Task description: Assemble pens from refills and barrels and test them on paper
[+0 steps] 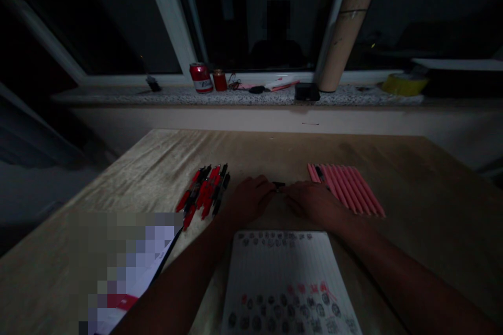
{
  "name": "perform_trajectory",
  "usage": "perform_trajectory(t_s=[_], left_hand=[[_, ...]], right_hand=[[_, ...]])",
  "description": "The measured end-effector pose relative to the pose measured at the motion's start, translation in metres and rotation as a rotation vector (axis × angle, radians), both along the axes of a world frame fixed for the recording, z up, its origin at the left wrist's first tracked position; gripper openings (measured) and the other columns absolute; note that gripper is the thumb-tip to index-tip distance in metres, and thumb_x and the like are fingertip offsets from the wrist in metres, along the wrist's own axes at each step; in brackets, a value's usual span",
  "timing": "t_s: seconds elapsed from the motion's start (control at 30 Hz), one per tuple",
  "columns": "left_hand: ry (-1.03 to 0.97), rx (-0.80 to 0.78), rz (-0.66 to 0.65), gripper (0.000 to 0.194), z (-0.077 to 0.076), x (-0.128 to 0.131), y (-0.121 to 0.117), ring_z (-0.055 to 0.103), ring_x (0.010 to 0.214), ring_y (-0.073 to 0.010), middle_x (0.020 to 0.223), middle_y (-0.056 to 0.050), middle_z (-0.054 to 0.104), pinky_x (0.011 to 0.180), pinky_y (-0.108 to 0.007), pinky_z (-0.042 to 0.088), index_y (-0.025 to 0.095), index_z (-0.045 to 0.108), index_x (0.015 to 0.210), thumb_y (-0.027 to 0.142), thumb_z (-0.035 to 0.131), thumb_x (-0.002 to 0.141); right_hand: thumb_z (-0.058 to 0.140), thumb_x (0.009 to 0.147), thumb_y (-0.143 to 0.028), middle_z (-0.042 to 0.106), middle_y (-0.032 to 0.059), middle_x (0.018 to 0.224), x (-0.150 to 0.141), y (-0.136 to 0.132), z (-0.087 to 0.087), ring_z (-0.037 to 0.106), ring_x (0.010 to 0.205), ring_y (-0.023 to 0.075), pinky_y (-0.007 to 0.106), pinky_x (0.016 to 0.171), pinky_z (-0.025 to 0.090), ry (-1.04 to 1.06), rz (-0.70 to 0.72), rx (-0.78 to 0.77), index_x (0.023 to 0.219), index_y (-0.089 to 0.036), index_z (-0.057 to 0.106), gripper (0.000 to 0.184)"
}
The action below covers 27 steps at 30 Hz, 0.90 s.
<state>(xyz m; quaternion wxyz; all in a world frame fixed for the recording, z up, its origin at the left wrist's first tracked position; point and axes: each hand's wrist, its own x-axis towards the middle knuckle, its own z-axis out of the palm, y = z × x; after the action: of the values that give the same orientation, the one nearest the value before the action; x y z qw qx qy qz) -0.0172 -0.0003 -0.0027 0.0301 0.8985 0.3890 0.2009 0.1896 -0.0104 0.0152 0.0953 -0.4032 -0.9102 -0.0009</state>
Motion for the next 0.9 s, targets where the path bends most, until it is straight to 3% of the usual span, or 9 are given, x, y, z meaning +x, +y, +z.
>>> perform_trajectory(t_s=[0.9], left_hand=[[-0.02,0.007,0.004,0.024,0.0013,0.0028,-0.0017,0.055,0.086,-0.0168,0.096,-0.004,0.059,0.079,-0.033,0.042,0.019,0.057,0.101,0.027,0.036,0.093]], right_hand=[[0.045,0.089,-0.024,0.068,0.0043,0.085,-0.0001,0.0007,-0.0012,0.061,0.075,0.0178,0.029,0.066,0.036,0.011,0.009,0.012,0.103,-0.02,0.061,0.022]])
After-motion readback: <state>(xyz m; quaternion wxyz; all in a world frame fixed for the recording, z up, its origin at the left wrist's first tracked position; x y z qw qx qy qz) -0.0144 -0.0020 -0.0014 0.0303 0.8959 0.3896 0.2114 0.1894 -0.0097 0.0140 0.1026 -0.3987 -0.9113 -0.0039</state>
